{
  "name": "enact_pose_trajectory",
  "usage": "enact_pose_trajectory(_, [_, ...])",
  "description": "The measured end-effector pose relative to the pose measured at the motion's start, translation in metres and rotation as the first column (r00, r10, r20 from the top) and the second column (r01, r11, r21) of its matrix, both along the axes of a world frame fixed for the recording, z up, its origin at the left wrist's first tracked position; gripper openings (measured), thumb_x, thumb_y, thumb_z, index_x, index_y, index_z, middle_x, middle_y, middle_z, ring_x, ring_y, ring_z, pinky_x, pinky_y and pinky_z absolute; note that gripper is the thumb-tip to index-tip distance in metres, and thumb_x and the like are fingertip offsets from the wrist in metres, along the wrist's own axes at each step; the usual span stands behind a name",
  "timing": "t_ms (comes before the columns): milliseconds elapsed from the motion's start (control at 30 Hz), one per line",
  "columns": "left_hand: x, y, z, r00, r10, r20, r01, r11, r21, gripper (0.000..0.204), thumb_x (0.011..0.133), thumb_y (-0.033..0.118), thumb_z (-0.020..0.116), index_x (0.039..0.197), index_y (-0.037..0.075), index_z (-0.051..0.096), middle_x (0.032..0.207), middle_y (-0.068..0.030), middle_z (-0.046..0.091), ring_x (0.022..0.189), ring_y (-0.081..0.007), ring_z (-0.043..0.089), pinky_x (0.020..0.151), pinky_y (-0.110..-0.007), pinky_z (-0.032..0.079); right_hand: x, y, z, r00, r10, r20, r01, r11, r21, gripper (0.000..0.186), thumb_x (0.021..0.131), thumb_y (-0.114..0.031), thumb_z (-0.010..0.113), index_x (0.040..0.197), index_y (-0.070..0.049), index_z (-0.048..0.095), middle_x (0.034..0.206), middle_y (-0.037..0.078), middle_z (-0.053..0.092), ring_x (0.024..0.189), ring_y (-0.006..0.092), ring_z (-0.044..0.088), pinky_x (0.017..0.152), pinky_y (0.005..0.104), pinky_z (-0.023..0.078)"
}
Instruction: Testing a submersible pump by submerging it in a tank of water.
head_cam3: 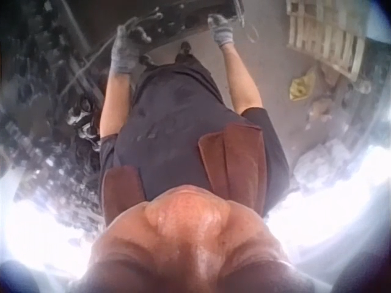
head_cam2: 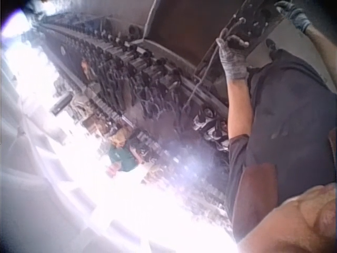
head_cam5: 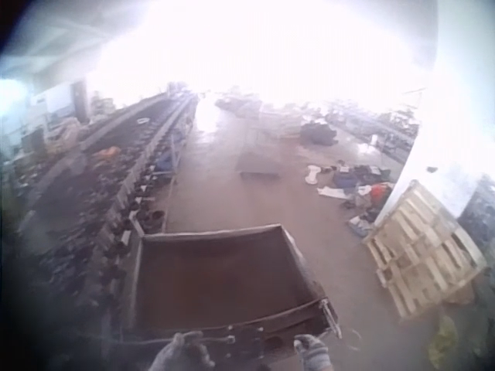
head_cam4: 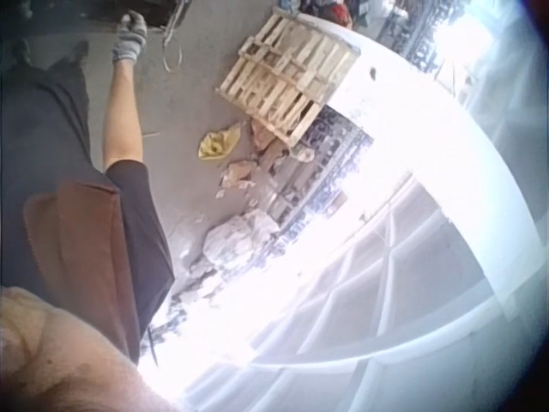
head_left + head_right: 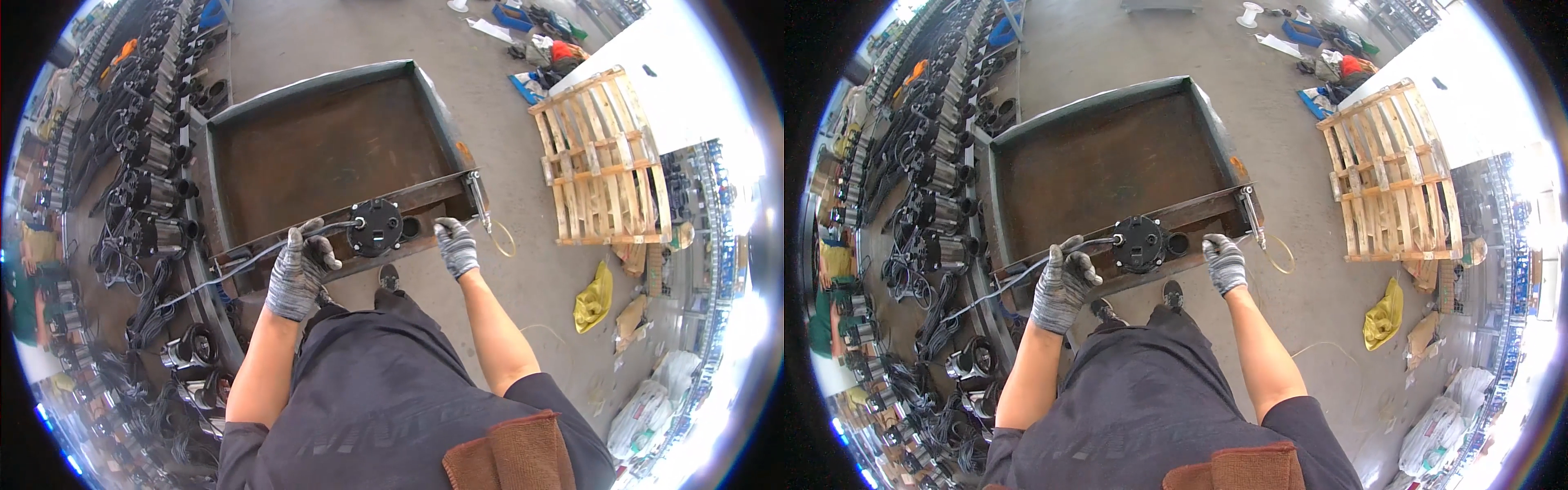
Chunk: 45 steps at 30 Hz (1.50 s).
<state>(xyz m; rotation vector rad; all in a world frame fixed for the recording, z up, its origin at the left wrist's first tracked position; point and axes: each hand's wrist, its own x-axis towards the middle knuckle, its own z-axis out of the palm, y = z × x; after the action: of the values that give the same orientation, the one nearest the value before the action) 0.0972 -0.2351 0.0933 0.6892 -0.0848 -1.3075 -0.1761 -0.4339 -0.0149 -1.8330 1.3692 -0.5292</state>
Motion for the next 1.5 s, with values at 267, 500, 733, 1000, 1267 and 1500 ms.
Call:
enact_pose_trajectory(267, [-0.002,-0.001,0.000,0.998,0.011,0.059,-0.015,0.998,0.057,0.052,0.098,0.047,0.059,0.127,0.004,0.060,0.092,-0.0101,0.070,0.076,-0.0226,0.069,0.073,-0.038,0.060,0.039,0.000,-0.017,0.994,0.089,-0.067,-0.084,0.993,0.084,0.024,0.096,-0.022,0.064,0.114,-0.005,0.068,0.104,0.020,0.072,0.098,0.0343,0.071,0.086,0.0389,0.054])
enact_pose_trajectory(500, [-0.002,-0.001,0.000,0.998,0.004,0.069,-0.011,0.995,0.103,0.053,0.097,0.048,0.059,0.127,0.004,0.060,0.089,-0.0077,0.068,0.073,-0.0204,0.068,0.073,-0.038,0.060,0.040,-0.009,-0.023,0.990,0.130,-0.046,-0.124,0.986,0.109,0.021,0.096,-0.020,0.064,0.109,-0.004,0.068,0.101,0.021,0.072,0.095,0.0346,0.071,0.084,0.0387,0.053])
enact_pose_trajectory(733, [0.012,0.009,0.018,0.954,0.176,0.242,-0.211,0.969,0.131,0.042,0.099,0.043,0.061,0.108,0.003,0.068,0.081,-0.0066,0.069,0.065,-0.0166,0.065,0.063,-0.031,0.057,0.043,-0.005,-0.008,0.963,0.196,-0.187,-0.198,0.980,0.007,0.027,0.098,-0.021,0.061,0.117,-0.004,0.065,0.109,0.020,0.072,0.100,0.0354,0.069,0.087,0.0393,0.054])
enact_pose_trajectory(1000, [0.080,0.122,-0.026,0.759,0.323,0.565,-0.602,0.678,0.422,0.041,0.102,0.041,0.058,0.102,0.002,0.068,0.073,-0.0044,0.066,0.051,-0.0120,0.057,0.048,-0.026,0.051,0.125,0.050,0.106,0.830,0.467,-0.306,-0.525,0.838,-0.147,0.029,0.087,-0.034,0.067,0.102,-0.009,0.066,0.090,0.017,0.071,0.085,0.0367,0.069,0.076,0.0460,0.055])
enact_pose_trajectory(1267, [0.076,0.117,-0.014,0.726,0.334,0.601,-0.604,0.727,0.325,0.041,0.102,0.041,0.056,0.108,0.002,0.068,0.075,-0.0035,0.067,0.055,-0.0105,0.060,0.052,-0.025,0.052,0.132,0.049,0.106,0.837,0.512,-0.193,-0.523,0.852,-0.004,0.029,0.088,-0.028,0.071,0.104,-0.004,0.066,0.090,0.018,0.072,0.083,0.0357,0.069,0.076,0.0427,0.055])
enact_pose_trajectory(1500, [0.023,0.048,0.050,0.837,0.102,0.537,-0.240,0.952,0.192,0.050,0.099,0.046,0.060,0.118,0.001,0.067,0.087,-0.0055,0.069,0.069,-0.0118,0.063,0.065,-0.025,0.052,0.085,-0.004,0.024,0.978,0.205,-0.036,-0.162,0.861,0.482,0.028,0.095,-0.017,0.065,0.119,-0.003,0.066,0.102,0.017,0.074,0.089,0.0299,0.071,0.081,0.0371,0.055])
